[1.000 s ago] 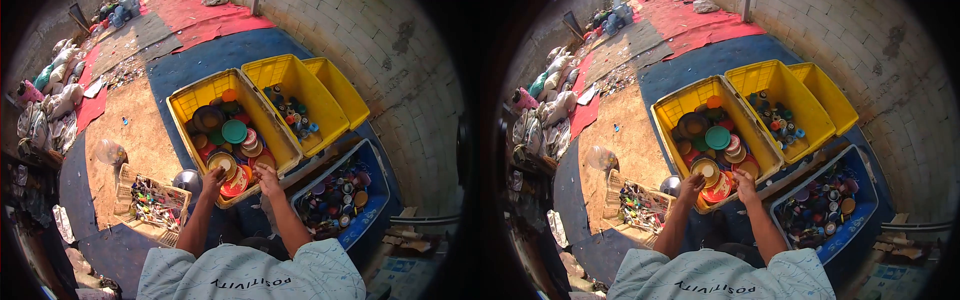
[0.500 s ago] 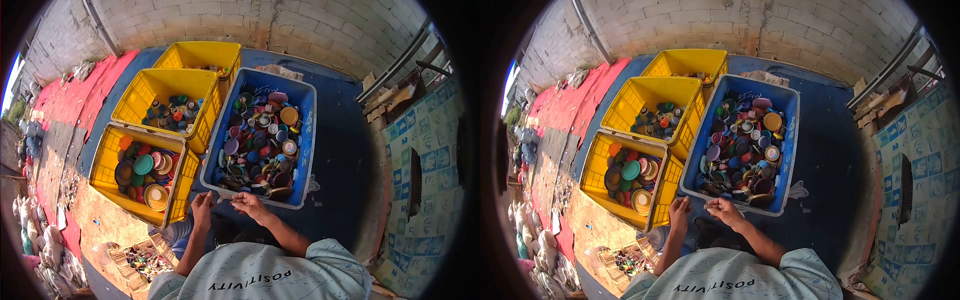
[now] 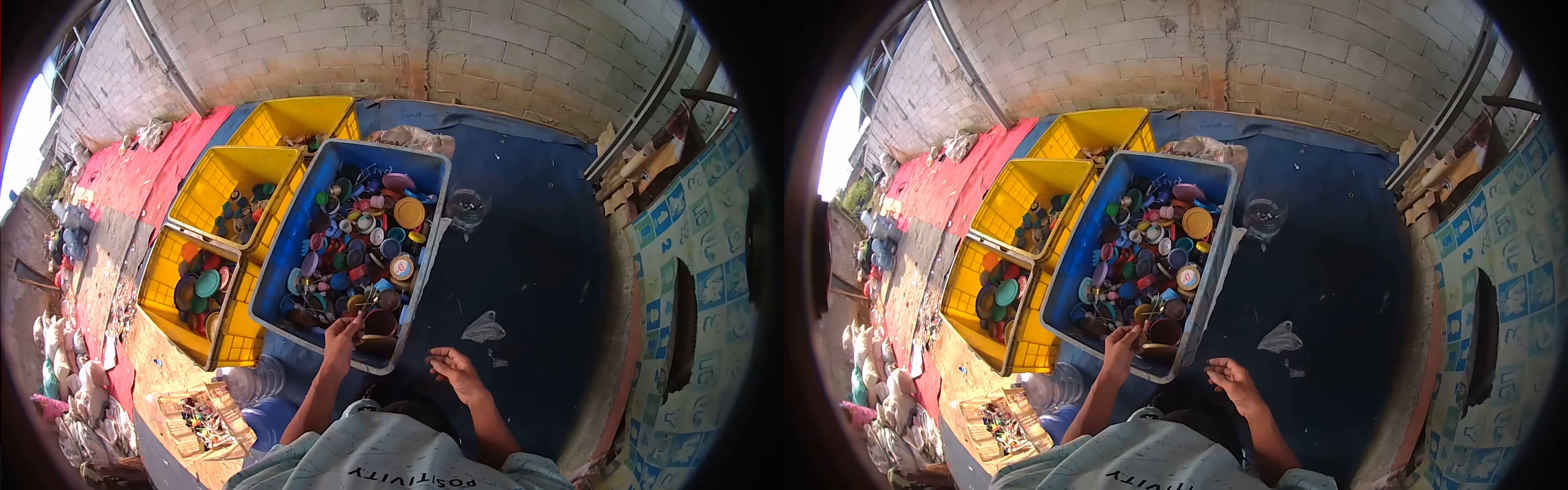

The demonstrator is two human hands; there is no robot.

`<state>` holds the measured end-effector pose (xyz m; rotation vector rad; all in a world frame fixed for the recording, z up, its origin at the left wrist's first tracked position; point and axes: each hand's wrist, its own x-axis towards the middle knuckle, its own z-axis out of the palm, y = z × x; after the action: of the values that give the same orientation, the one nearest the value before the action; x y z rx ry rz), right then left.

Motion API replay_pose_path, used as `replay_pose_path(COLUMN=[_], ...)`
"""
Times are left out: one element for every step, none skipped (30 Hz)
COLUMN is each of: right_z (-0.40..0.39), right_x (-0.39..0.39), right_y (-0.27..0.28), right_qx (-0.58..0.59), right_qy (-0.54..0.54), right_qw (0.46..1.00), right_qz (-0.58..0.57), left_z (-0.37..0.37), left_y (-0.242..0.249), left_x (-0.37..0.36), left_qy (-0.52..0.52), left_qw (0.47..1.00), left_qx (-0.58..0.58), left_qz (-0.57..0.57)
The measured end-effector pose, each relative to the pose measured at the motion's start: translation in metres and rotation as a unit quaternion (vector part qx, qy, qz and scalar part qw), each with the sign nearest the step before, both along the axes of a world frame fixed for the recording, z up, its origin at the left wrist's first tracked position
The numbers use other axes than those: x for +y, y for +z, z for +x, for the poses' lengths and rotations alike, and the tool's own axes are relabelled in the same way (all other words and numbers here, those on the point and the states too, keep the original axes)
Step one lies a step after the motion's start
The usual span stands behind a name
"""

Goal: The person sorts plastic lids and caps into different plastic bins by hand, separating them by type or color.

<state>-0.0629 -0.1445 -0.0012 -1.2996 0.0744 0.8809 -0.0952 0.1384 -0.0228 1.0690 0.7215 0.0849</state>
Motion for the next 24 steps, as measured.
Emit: replay_pose_path(right_z=[0.008, 0.018, 0.03, 0.041, 0.052, 0.067, 0.08, 0.094, 0.11, 0.128, 0.146, 0.166, 0.184, 0.204, 0.224, 0.241, 0.261, 0.281, 0.298, 0.316, 0.333, 0.348, 0.362, 0.374], right_x=[-0.007, -0.011, -0.014, -0.016, -0.016, -0.014, -0.013, -0.012, -0.009, -0.005, -0.001, 0.004, 0.006, 0.013, 0.019, 0.024, 0.032, 0.045, 0.061, 0.076, 0.092, 0.111, 0.132, 0.155], right_y=[-0.002, -0.005, -0.008, -0.01, -0.012, -0.014, -0.018, -0.019, -0.02, -0.022, -0.022, -0.022, -0.02, -0.016, -0.013, -0.008, 0.0, 0.009, 0.022, 0.025, 0.021, 0.014, 0.008, 0.0], right_qx=[0.001, 0.0, 0.0, -0.002, -0.003, -0.008, -0.015, -0.017, -0.019, -0.023, -0.029, -0.046, -0.057, -0.07, -0.098, -0.103, -0.109, -0.119, -0.132, -0.135, -0.155, -0.176, -0.203, -0.228], right_qy=[-0.011, -0.023, -0.034, -0.029, -0.025, -0.02, -0.014, 0.001, 0.017, 0.032, 0.043, 0.058, 0.07, 0.082, 0.091, 0.101, 0.111, 0.122, 0.14, 0.165, 0.188, 0.209, 0.226, 0.24], right_qw=[1.0, 1.0, 0.999, 1.0, 1.0, 1.0, 1.0, 1.0, 0.999, 0.998, 0.998, 0.996, 0.993, 0.99, 0.986, 0.985, 0.983, 0.982, 0.978, 0.974, 0.967, 0.96, 0.95, 0.941], right_qz=[0.0, -0.001, -0.004, -0.008, -0.013, -0.017, -0.018, -0.026, -0.034, -0.038, -0.047, -0.059, -0.075, -0.089, -0.1, -0.097, -0.093, -0.084, -0.086, -0.071, -0.07, -0.067, -0.069, -0.072], left_z=[0.007, 0.016, 0.026, 0.034, 0.042, 0.053, 0.067, 0.078, 0.09, 0.102, 0.114, 0.127, 0.141, 0.156, 0.17, 0.175, 0.182, 0.188, 0.194, 0.198, 0.201, 0.203, 0.205, 0.208], left_y=[0.001, 0.001, -0.002, -0.008, -0.013, -0.015, -0.016, -0.02, -0.026, -0.03, -0.033, -0.033, -0.034, -0.04, -0.05, -0.051, -0.051, -0.047, -0.044, -0.042, -0.04, -0.04, -0.039, -0.039], left_x=[-0.006, -0.012, -0.014, -0.015, -0.016, -0.016, -0.014, -0.012, -0.008, -0.004, 0.003, 0.009, 0.012, 0.019, 0.023, 0.022, 0.023, 0.02, 0.019, 0.017, 0.014, 0.01, 0.007, 0.004], left_qy=[0.003, 0.006, 0.008, 0.011, 0.013, 0.017, 0.021, 0.026, 0.035, 0.046, 0.056, 0.062, 0.081, 0.096, 0.112, 0.13, 0.128, 0.131, 0.135, 0.138, 0.151, 0.17, 0.187, 0.203], left_qw=[1.0, 1.0, 1.0, 1.0, 1.0, 0.999, 0.999, 0.998, 0.999, 0.998, 0.997, 0.996, 0.996, 0.994, 0.993, 0.99, 0.99, 0.99, 0.99, 0.989, 0.988, 0.984, 0.98, 0.976], left_qx=[0.012, 0.023, 0.023, 0.024, 0.026, 0.035, 0.042, 0.051, 0.035, 0.043, 0.051, 0.061, 0.045, 0.043, 0.043, 0.049, 0.054, 0.05, 0.045, 0.041, 0.034, 0.038, 0.042, 0.047], left_qz=[-0.004, -0.01, -0.004, 0.0, 0.004, 0.009, 0.015, 0.02, 0.01, 0.005, 0.001, -0.003, -0.004, -0.002, -0.004, -0.007, 0.003, -0.004, -0.009, -0.013, -0.027, -0.038, -0.049, -0.06])
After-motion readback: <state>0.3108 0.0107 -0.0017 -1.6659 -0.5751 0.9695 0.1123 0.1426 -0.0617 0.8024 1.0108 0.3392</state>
